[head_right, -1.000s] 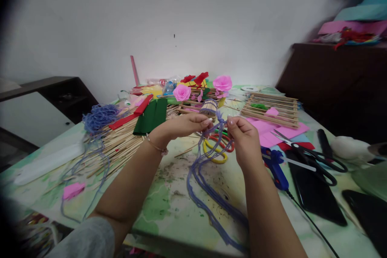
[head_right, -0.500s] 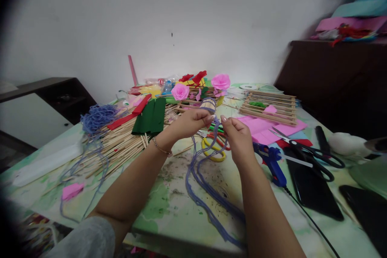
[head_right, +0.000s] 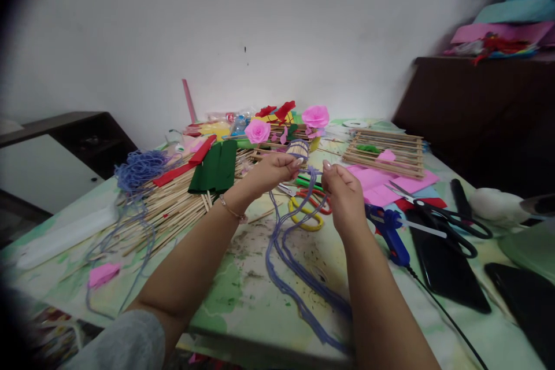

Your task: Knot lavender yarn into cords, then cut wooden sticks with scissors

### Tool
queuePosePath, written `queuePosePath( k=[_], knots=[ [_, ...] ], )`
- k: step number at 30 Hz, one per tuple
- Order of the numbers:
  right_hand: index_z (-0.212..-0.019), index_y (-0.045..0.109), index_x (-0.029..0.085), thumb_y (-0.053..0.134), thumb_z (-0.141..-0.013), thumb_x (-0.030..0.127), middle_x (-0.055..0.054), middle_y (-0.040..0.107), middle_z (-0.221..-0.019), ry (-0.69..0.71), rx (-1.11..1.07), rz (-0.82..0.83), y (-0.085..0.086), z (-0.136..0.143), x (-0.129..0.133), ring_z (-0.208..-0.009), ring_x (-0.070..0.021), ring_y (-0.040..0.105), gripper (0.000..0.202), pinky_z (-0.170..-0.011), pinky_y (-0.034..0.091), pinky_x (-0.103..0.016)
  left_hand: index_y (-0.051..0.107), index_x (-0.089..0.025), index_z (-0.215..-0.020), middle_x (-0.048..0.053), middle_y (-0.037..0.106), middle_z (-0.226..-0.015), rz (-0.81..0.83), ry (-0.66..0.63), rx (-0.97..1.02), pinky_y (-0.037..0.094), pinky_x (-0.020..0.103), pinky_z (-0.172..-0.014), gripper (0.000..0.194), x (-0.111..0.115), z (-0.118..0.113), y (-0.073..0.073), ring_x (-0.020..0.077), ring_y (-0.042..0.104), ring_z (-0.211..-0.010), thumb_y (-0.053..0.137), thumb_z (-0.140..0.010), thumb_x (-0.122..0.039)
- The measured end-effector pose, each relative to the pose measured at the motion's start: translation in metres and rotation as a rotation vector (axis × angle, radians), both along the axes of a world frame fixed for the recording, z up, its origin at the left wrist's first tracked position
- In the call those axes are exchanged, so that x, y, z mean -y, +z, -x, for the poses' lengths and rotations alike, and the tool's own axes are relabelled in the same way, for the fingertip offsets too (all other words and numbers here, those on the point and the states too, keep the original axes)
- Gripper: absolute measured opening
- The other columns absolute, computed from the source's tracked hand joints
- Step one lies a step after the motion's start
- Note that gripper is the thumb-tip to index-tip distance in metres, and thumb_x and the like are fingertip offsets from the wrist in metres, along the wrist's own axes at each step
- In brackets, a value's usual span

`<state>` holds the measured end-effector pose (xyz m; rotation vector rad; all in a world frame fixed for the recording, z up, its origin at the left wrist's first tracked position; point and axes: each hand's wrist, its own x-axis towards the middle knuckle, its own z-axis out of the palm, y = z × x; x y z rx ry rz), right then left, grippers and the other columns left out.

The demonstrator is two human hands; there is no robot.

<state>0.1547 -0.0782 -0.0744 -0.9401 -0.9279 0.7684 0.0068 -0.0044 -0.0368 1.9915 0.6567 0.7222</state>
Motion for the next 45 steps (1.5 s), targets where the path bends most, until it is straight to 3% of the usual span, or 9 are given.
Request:
queuePosePath(
  k=[4,8,14,20,27,33,37,42,45],
  knots=[
    [-0.061,0.054,0.019,0.073,-0.069,0.048,0.006,0.039,-0.050,0.086,-0.030,0.005,0.000,0.001,0.000,-0.048,-0.0068,0.032,0.036,-0.044,0.026,-0.021,0.045,-0.016,-0.057,-0.007,0.029,-0.044,0.316,-0.151,-0.036,0.017,0.022,-0.044,0.053,0.002,-0.003,-0.006,0.0053,0.022,-0.040,0.039,-0.086,-0.060],
    [-0.070,0.064,0.020,0.074,-0.066,0.053,0.002,0.055,-0.060,0.067,0.105,0.043,0.000,0.002,0.000,-0.056,-0.0088,0.046,0.035,-0.052,0.037,-0.021,0.033,-0.019,-0.050,-0.007,0.027,-0.042,0.403,-0.152,0.009,0.013,0.023,-0.041,0.059,0.007,-0.009,-0.011,0.0042,0.020,-0.038,0.044,-0.080,-0.069],
    [-0.065,0.062,0.019,0.072,-0.063,0.058,0.002,0.054,-0.057,-0.029,0.236,0.065,0.002,0.000,0.001,-0.053,-0.0105,0.045,0.040,-0.049,0.036,-0.024,0.060,-0.015,-0.076,-0.009,0.029,-0.047,0.407,-0.020,0.163,0.011,0.022,-0.043,0.044,0.009,-0.015,-0.014,0.0035,0.020,-0.042,0.068,-0.067,-0.057],
    [-0.069,0.059,0.019,0.070,-0.067,0.055,0.003,0.050,-0.057,-0.067,0.249,0.077,-0.004,-0.004,-0.004,-0.052,-0.0097,0.040,0.038,-0.047,0.031,-0.023,0.059,-0.014,-0.075,-0.010,0.028,-0.047,0.465,-0.034,0.178,0.008,0.023,-0.043,0.037,0.002,-0.012,-0.013,0.0025,0.018,-0.040,0.073,-0.066,-0.048],
    [-0.084,0.044,0.025,0.074,-0.069,0.041,0.006,0.045,-0.066,-0.044,0.185,-0.141,-0.006,0.000,-0.009,-0.057,-0.0101,0.041,0.036,-0.054,0.034,-0.024,0.041,-0.017,-0.058,-0.009,0.030,-0.041,0.583,-0.252,0.067,0.009,0.022,-0.041,0.039,0.002,-0.006,-0.008,0.0019,0.020,-0.037,0.072,-0.069,-0.037],
    [-0.076,0.041,0.024,0.068,-0.074,0.035,0.003,0.047,-0.073,0.097,0.302,-0.187,-0.005,-0.001,0.000,-0.059,-0.0117,0.043,0.030,-0.054,0.037,-0.026,0.052,-0.014,-0.068,-0.010,0.030,-0.039,0.637,-0.415,-0.029,0.010,0.019,-0.039,0.031,0.005,0.000,-0.005,0.0012,0.019,-0.035,0.073,-0.070,-0.037],
    [-0.072,0.056,0.022,0.063,-0.077,0.029,-0.002,0.048,-0.080,-0.038,0.590,-0.364,-0.001,-0.009,0.006,-0.079,-0.0176,0.048,0.011,-0.071,0.039,-0.033,0.050,-0.014,-0.065,-0.009,0.030,-0.038,0.649,-0.343,0.041,0.011,0.018,-0.037,0.026,-0.001,0.005,-0.003,0.0009,0.019,-0.034,0.067,-0.076,-0.030],
    [-0.077,0.068,0.021,0.061,-0.080,0.035,-0.008,0.049,-0.094,-0.215,0.934,-0.253,-0.006,0.000,0.002,-0.094,-0.0236,0.049,0.016,-0.081,0.040,-0.040,0.054,-0.013,-0.068,-0.009,0.031,-0.040,0.714,-0.213,0.115,0.012,0.015,-0.036,0.020,-0.009,0.005,-0.006,0.0005,0.019,-0.033,0.061,-0.081,-0.026],
    [-0.068,0.065,0.020,0.057,-0.083,0.039,-0.009,0.049,-0.100,-0.156,0.977,-0.185,-0.015,0.007,-0.005,-0.101,-0.0252,0.048,0.026,-0.088,0.038,-0.043,0.056,-0.012,-0.071,-0.009,0.033,-0.041,0.763,-0.135,0.170,0.013,0.014,-0.035,0.015,-0.010,0.002,-0.007,-0.0001,0.021,-0.032,0.063,-0.081,-0.021]
  ],
)
